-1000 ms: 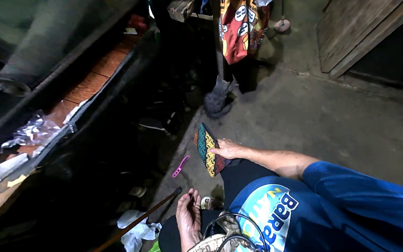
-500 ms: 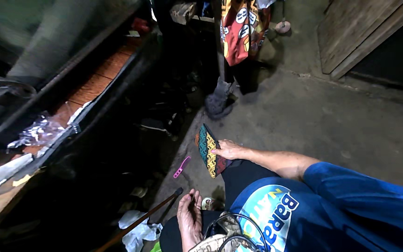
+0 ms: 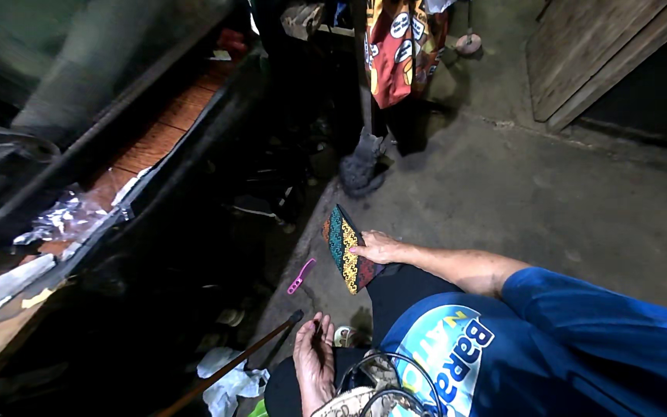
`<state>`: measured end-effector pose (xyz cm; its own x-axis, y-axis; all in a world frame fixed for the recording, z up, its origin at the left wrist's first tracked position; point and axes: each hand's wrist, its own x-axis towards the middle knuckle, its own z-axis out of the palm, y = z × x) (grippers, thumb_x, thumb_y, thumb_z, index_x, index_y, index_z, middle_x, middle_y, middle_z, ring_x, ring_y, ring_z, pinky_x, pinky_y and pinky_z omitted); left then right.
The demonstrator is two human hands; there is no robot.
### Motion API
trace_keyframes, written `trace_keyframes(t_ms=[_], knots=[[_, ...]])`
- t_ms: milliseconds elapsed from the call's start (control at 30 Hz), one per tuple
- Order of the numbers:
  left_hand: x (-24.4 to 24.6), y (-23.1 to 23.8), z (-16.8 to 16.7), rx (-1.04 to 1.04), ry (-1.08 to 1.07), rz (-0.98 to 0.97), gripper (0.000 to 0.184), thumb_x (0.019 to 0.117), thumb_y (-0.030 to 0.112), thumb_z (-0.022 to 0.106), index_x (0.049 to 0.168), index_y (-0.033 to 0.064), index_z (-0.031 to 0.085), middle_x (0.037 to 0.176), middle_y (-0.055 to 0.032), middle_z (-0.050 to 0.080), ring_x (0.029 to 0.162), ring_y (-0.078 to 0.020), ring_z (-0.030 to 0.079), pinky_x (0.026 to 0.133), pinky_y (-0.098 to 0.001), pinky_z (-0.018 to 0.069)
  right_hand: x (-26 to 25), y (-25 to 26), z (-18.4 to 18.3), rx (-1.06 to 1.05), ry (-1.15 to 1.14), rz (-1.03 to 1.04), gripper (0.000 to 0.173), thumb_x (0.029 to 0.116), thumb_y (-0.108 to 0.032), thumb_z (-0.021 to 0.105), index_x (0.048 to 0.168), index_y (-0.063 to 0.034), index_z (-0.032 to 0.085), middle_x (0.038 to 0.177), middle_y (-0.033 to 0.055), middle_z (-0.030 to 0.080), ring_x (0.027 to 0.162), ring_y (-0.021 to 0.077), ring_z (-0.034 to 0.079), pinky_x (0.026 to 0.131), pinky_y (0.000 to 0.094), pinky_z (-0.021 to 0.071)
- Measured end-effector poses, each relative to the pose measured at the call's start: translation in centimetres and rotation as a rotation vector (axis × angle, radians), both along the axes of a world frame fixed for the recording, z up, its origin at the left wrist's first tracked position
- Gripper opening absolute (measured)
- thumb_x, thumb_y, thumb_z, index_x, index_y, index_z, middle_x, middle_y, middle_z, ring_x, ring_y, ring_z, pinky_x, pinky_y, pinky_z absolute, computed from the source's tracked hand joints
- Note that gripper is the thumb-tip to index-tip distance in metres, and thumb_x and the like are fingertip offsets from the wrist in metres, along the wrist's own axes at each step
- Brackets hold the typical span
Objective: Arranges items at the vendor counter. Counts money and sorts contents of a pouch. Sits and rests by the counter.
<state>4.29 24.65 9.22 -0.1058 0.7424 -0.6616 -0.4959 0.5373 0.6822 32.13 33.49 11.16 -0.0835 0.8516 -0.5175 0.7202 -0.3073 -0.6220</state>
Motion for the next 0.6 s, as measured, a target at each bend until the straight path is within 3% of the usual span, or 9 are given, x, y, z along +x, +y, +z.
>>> trace_keyframes(t_ms=[233, 400, 600], knots=[[-0.02, 0.03, -0.07, 0.001, -0.007, 0.009, 0.016, 0.1077, 0.009, 0.039, 0.102, 0.0094, 0.054, 0.101, -0.0073, 0.074, 0.088, -0.0198, 0.075, 0.076, -0.0339, 0.0626, 0.01, 0.03, -0.17, 0.003, 0.0, 0.008, 0.069, 0.105, -0.055, 0.045, 0.136, 0.0054, 0.057, 0.141, 0.0266, 0.055, 0.137, 0.038, 0.05, 0.113, 0.0587, 0.0374], [0.03, 0.13, -0.01, -0.001, 0.031, -0.021, 0.019, 0.1105, 0.019, 0.037, 0.11, 0.0083, 0.053, 0.1, -0.0065, 0.073, 0.086, -0.0191, 0.074, 0.078, -0.0351, 0.0621, -0.02, -0.1, -0.64, 0.04, 0.041, -0.048, 0.068, 0.1029, -0.055, 0.05, 0.134, 0.0041, 0.059, 0.134, 0.0263, 0.06, 0.13, 0.0392, 0.056, 0.11, 0.0602, 0.0407], [0.12, 0.13, 0.11, -0.016, 0.026, -0.005, 0.026, 0.1117, 0.023, 0.036, 0.103, 0.0087, 0.056, 0.098, -0.0063, 0.075, 0.085, -0.0188, 0.075, 0.078, -0.035, 0.0622, -0.01, -0.1, -0.4, 0.033, 0.03, -0.027, 0.068, 0.1035, -0.056, 0.048, 0.134, 0.0037, 0.059, 0.137, 0.0254, 0.059, 0.133, 0.0379, 0.054, 0.112, 0.0595, 0.0392]])
